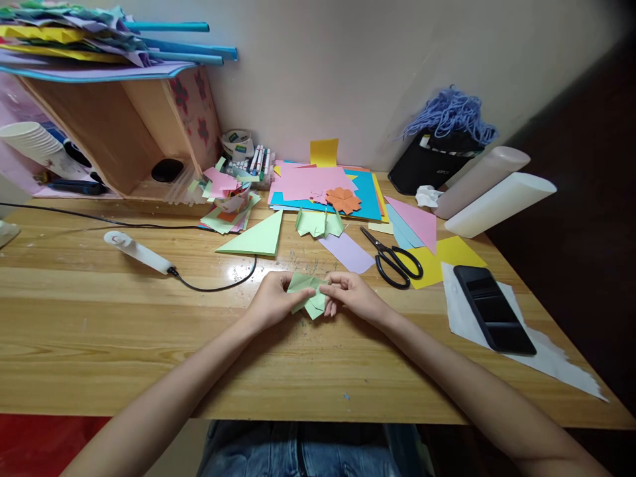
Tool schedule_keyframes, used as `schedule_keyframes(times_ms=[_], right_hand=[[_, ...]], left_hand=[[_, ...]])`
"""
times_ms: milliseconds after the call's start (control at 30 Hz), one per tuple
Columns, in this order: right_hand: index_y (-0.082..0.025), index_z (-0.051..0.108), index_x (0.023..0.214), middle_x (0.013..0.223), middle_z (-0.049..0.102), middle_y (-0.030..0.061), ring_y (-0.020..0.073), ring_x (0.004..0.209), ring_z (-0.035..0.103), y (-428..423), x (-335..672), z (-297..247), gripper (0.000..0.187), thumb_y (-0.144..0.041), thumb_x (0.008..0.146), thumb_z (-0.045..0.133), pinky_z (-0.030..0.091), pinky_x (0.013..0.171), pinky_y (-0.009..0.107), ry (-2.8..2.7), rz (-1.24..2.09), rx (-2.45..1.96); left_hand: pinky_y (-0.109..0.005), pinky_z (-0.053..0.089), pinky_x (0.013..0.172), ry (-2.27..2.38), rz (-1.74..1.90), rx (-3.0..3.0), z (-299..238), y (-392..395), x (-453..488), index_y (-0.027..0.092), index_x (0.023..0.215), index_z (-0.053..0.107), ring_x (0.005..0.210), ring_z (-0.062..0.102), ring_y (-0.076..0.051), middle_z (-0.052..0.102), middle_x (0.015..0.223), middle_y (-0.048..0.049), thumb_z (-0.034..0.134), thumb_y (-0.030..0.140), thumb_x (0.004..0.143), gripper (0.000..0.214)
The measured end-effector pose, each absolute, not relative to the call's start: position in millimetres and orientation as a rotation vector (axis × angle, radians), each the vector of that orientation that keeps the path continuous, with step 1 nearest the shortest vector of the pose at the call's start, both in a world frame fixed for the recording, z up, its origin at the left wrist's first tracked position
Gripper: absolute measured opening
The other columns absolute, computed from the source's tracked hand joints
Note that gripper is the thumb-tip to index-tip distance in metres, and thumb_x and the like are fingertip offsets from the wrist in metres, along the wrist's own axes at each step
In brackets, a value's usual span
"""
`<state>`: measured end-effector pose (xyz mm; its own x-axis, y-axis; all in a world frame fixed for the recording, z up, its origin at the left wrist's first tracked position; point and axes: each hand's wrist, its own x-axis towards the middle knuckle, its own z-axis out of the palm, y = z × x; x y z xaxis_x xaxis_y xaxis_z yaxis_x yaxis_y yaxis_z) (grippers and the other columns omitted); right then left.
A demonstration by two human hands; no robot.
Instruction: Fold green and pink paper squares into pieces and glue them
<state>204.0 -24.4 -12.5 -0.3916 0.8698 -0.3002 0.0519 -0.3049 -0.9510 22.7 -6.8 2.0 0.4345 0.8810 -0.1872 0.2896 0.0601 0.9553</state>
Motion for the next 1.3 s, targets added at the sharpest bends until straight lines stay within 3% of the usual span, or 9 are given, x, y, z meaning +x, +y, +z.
schedule_keyframes(times_ms=[133, 233, 367, 600, 767, 933, 1200, 1300], right_hand=[[-0.013, 0.054, 0.067, 0.056, 0.062, 0.0025, 0.0118, 0.05, 0.061, -25, 205, -10, 0.036, -0.047, 0.078, 0.053, 0.049, 0.05, 0.023, -1.299, 1.739, -1.194], [-0.013, 0.056, 0.074, 0.063, 0.063, 0.0014, 0.0113, 0.057, 0.061, -27, 203, -8, 0.026, -0.037, 0.07, 0.066, 0.049, 0.055, 0.022, -1.349, 1.748, -1.185], [-0.015, 0.054, 0.083, 0.073, 0.066, 0.0012, 0.012, 0.063, 0.061, -30, 199, -7, 0.032, -0.027, 0.06, 0.074, 0.049, 0.059, 0.024, -1.326, 1.798, -1.159], [-0.015, 0.055, 0.086, 0.068, 0.063, 0.0002, 0.0111, 0.055, 0.06, -29, 197, -7, 0.031, -0.035, 0.066, 0.069, 0.048, 0.053, 0.023, -1.317, 1.717, -1.23], [-0.015, 0.051, 0.074, 0.06, 0.063, 0.0, 0.0109, 0.051, 0.06, -27, 200, -11, 0.03, -0.043, 0.07, 0.064, 0.048, 0.051, 0.022, -1.367, 1.684, -1.223], [-0.016, 0.049, 0.07, 0.059, 0.064, 0.0012, 0.0126, 0.052, 0.062, -29, 200, -12, 0.032, -0.047, 0.077, 0.054, 0.049, 0.05, 0.023, -1.348, 1.738, -1.182], [-0.015, 0.055, 0.07, 0.056, 0.062, 0.0018, 0.0109, 0.048, 0.057, -18, 210, -13, 0.036, -0.05, 0.075, 0.055, 0.046, 0.047, 0.022, -1.281, 1.53, -1.267], [-0.015, 0.052, 0.067, 0.063, 0.063, 0.0038, 0.0084, 0.048, 0.054, -6, 223, -16, 0.033, -0.048, 0.072, 0.059, 0.044, 0.046, 0.02, -1.012, 1.426, -1.3]], left_hand=[[-0.017, 0.03, 0.044, 1.09, 0.609, 1.43, 3, -6, 23, 0.01, 0.057, 0.06, 0.046, 0.04, -0.006, 0.05, 0.051, 0.0037, 0.062, 0.034, 0.066, 0.026], [-0.017, 0.031, 0.045, 1.085, 0.611, 1.397, 2, -6, 22, 0.01, 0.061, 0.061, 0.047, 0.042, -0.007, 0.053, 0.054, 0.0033, 0.062, 0.034, 0.066, 0.024], [-0.018, 0.034, 0.049, 1.083, 0.636, 1.421, 0, -7, 22, 0.01, 0.066, 0.063, 0.051, 0.046, -0.008, 0.057, 0.059, 0.0022, 0.062, 0.033, 0.067, 0.023], [-0.02, 0.037, 0.054, 1.018, 0.588, 1.395, -1, -6, 22, 0.01, 0.072, 0.064, 0.056, 0.05, -0.01, 0.06, 0.064, 0.0008, 0.063, 0.032, 0.066, 0.023], [-0.02, 0.039, 0.055, 1.005, 0.596, 1.392, -2, -6, 22, 0.01, 0.078, 0.06, 0.059, 0.052, -0.01, 0.06, 0.067, -0.0001, 0.064, 0.025, 0.064, 0.021], [-0.022, 0.042, 0.058, 1.057, 0.667, 1.439, -3, -7, 22, 0.012, 0.103, 0.052, 0.064, 0.053, -0.011, 0.06, 0.082, -0.0027, 0.066, 0.019, 0.058, 0.048], [-0.028, 0.048, 0.071, 0.987, 0.696, 1.502, 5, -3, 17, 0.014, 0.117, 0.04, 0.082, 0.058, -0.016, 0.059, 0.098, -0.0087, 0.057, 0.028, 0.073, 0.049], [-0.032, 0.046, 0.084, 1.11, 0.825, 1.678, 12, 11, 0, 0.016, 0.116, 0.042, 0.099, 0.055, -0.018, 0.052, 0.116, -0.0115, 0.053, 0.031, 0.077, 0.044]])
